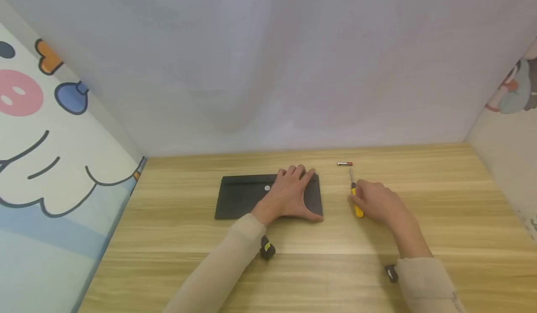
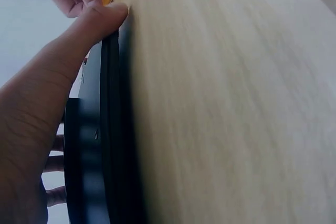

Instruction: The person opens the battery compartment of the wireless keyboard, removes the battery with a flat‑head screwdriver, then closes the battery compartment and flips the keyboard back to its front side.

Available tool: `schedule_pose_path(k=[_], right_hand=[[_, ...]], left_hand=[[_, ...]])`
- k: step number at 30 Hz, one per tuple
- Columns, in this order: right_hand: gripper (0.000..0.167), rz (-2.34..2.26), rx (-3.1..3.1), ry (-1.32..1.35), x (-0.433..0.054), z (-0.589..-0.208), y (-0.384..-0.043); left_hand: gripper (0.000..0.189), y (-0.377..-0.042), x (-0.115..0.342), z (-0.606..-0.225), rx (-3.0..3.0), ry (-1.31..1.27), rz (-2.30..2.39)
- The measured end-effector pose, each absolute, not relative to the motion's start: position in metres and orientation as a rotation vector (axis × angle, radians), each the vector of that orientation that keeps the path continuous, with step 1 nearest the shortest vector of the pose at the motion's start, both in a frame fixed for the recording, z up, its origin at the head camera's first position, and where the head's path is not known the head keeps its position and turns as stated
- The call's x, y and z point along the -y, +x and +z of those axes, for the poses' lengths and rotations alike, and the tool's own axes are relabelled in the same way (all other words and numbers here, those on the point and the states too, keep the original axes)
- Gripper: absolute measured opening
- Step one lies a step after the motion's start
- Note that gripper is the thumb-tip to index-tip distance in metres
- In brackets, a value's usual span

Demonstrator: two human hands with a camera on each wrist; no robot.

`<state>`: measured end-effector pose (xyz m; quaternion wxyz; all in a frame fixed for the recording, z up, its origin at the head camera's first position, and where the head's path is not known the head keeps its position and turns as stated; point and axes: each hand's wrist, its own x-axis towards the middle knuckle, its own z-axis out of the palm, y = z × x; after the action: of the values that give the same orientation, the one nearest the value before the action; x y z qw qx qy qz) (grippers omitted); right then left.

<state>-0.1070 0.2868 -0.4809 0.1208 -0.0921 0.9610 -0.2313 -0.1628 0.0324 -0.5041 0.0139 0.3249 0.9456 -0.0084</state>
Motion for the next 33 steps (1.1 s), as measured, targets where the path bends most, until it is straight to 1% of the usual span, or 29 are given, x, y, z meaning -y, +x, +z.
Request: schedule_pose_path(k=[6, 16, 23, 33], right_hand=[[0.027, -0.682, -2.795, -0.274, -0.287, -0.478, -0.108], [0.027, -0.648, -2.805, -0.263, -0.289, -0.474, -0.109], [0.027, -0.648, -2.831, -0.266, -0.288, -0.471, -0.109], [0.029, -0.639, -2.849, -0.262, -0.288, -0.477, -0.107]], left_hand=[[0.128, -0.164, -0.027, -0.494, -2.972, 1.065, 0.01], [0.126, -0.169, -0.019, -0.47, -2.978, 1.05, 0.111], [0.127, -0.172, -0.008, -0.45, -2.989, 1.035, 0.308], [0.126, -0.17, 0.008, -0.414, -2.978, 1.075, 0.696]])
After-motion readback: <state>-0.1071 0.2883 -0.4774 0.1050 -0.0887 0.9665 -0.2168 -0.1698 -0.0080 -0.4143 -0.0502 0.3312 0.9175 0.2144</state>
